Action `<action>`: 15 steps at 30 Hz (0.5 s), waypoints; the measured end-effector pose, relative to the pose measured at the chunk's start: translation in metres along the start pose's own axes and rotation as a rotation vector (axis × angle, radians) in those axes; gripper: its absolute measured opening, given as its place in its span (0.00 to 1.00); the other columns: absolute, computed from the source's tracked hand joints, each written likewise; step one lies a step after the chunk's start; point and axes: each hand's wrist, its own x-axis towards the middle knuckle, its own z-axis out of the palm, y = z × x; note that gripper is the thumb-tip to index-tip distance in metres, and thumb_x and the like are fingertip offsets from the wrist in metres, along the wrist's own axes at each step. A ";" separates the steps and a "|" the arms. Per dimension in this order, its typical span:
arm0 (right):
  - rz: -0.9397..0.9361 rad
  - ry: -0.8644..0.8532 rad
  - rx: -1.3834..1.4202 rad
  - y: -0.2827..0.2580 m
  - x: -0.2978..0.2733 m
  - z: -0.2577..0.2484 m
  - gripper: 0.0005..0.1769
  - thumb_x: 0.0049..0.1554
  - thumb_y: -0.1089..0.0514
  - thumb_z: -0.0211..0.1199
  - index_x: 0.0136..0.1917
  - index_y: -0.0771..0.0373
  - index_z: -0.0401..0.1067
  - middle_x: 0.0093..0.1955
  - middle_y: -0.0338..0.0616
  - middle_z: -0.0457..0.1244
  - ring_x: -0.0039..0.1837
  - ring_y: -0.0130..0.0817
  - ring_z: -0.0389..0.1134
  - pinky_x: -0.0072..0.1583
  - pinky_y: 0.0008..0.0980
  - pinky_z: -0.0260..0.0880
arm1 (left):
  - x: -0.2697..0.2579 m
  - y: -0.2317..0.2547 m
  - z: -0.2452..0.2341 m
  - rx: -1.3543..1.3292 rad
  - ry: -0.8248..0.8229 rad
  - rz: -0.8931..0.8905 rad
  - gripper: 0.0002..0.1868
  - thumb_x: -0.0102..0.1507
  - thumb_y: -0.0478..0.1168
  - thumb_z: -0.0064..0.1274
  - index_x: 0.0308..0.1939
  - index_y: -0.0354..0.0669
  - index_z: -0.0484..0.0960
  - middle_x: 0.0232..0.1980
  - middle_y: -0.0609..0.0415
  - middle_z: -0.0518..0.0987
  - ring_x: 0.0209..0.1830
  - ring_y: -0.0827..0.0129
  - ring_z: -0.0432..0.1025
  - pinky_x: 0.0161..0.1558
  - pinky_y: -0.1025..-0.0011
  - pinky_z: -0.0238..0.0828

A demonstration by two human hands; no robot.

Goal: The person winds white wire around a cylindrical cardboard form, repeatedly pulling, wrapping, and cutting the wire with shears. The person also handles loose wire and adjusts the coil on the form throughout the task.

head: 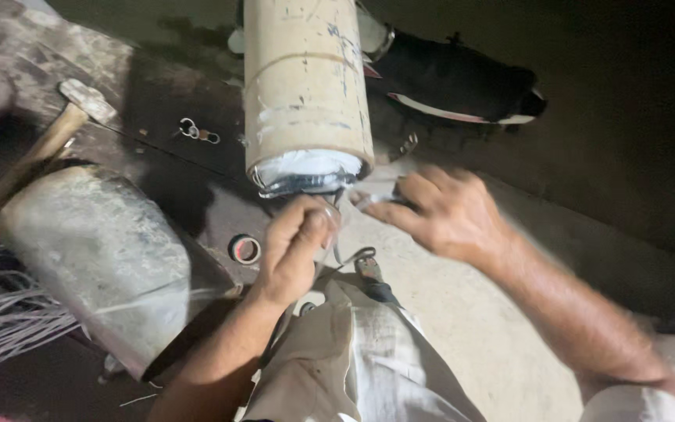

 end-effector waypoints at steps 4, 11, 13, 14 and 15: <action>-0.006 -0.062 -0.152 -0.001 0.024 -0.006 0.29 0.60 0.54 0.57 0.74 0.36 0.70 0.43 0.39 0.66 0.38 0.30 0.69 0.35 0.28 0.68 | 0.000 -0.015 0.008 -0.400 0.100 0.053 0.14 0.77 0.46 0.44 0.42 0.40 0.71 0.36 0.56 0.70 0.37 0.70 0.63 0.42 0.71 0.62; -0.023 -0.039 -0.299 -0.013 0.038 0.012 0.24 0.60 0.48 0.61 0.70 0.39 0.73 0.37 0.37 0.66 0.38 0.26 0.68 0.36 0.28 0.67 | 0.000 -0.015 0.005 -0.674 0.153 -0.149 0.11 0.75 0.45 0.45 0.41 0.44 0.70 0.34 0.59 0.67 0.36 0.71 0.63 0.39 0.72 0.61; -0.004 0.000 -0.283 -0.011 0.036 0.014 0.23 0.57 0.49 0.63 0.66 0.39 0.76 0.36 0.36 0.65 0.37 0.27 0.68 0.37 0.30 0.67 | 0.003 -0.016 0.013 -0.735 0.153 -0.120 0.12 0.76 0.45 0.46 0.41 0.45 0.70 0.33 0.60 0.66 0.34 0.72 0.63 0.35 0.74 0.59; 0.017 0.018 -0.255 -0.013 0.036 0.016 0.22 0.55 0.50 0.64 0.64 0.39 0.77 0.36 0.35 0.65 0.37 0.28 0.68 0.37 0.31 0.67 | 0.003 -0.016 0.016 -0.760 0.158 -0.112 0.12 0.76 0.45 0.47 0.41 0.45 0.70 0.33 0.60 0.66 0.34 0.73 0.62 0.34 0.75 0.58; 0.038 0.035 -0.226 -0.014 0.037 0.017 0.22 0.53 0.51 0.64 0.62 0.39 0.78 0.35 0.35 0.65 0.37 0.29 0.69 0.37 0.32 0.67 | 0.004 -0.016 0.018 -0.778 0.163 -0.129 0.11 0.75 0.45 0.47 0.41 0.46 0.70 0.34 0.61 0.66 0.34 0.74 0.62 0.34 0.75 0.58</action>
